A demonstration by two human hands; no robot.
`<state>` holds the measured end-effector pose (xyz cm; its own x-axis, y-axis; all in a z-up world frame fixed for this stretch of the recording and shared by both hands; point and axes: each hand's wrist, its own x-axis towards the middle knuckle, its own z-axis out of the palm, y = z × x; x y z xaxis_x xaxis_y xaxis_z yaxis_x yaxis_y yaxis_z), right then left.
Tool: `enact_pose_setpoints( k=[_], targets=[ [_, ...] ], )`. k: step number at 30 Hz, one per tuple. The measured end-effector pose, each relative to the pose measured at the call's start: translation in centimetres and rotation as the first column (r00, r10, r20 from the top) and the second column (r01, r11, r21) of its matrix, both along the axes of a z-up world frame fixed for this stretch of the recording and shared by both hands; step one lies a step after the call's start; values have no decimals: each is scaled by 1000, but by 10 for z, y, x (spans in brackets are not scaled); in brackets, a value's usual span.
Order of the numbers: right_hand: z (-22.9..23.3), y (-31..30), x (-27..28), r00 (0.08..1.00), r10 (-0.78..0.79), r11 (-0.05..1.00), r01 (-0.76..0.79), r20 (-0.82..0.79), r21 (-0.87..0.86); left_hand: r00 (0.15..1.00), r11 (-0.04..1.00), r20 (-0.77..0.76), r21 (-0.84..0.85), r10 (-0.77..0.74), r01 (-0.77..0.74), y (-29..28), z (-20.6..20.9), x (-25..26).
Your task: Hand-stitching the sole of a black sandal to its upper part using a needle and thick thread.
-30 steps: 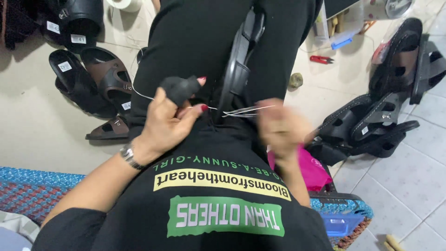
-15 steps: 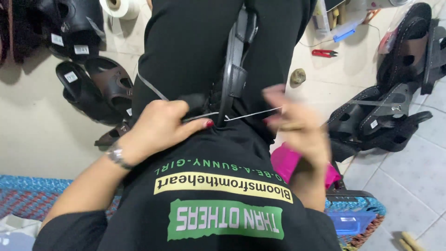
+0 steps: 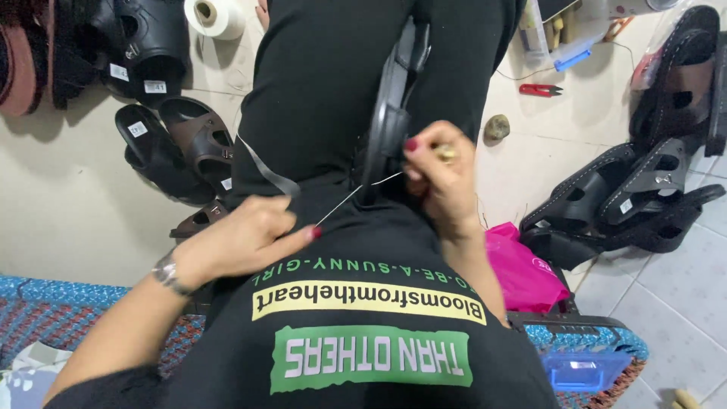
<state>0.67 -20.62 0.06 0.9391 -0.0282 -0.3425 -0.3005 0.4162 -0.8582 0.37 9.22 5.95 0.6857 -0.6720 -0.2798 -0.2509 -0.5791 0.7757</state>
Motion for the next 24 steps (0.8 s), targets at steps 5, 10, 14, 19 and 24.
enact_pose_setpoints(
  k=[5, 10, 14, 19, 24],
  targets=[
    [44, -34, 29, 933, 330, 745, -164, 144, -647, 821, 967, -561, -133, 106, -216, 67, -30, -4],
    [79, -62, 9, 672, 725, 80, -300, -151, -951, 863, 727, 262, 465, 431, -504, 69, -26, 57],
    [81, -43, 15, 477, 848, -91, -301, -232, -949, 960, 989, 261, 80, 99, -124, -28, 11, 77],
    [82, -36, 20, 485, 848, -76, -287, -213, -955, 957, 999, 291, 48, 0, -15, -51, -23, 66],
    [100, -29, 31, 478, 845, -85, -324, -241, -942, 939, 1000, 342, 15, 20, -27, -57, -35, 62]
  ],
)
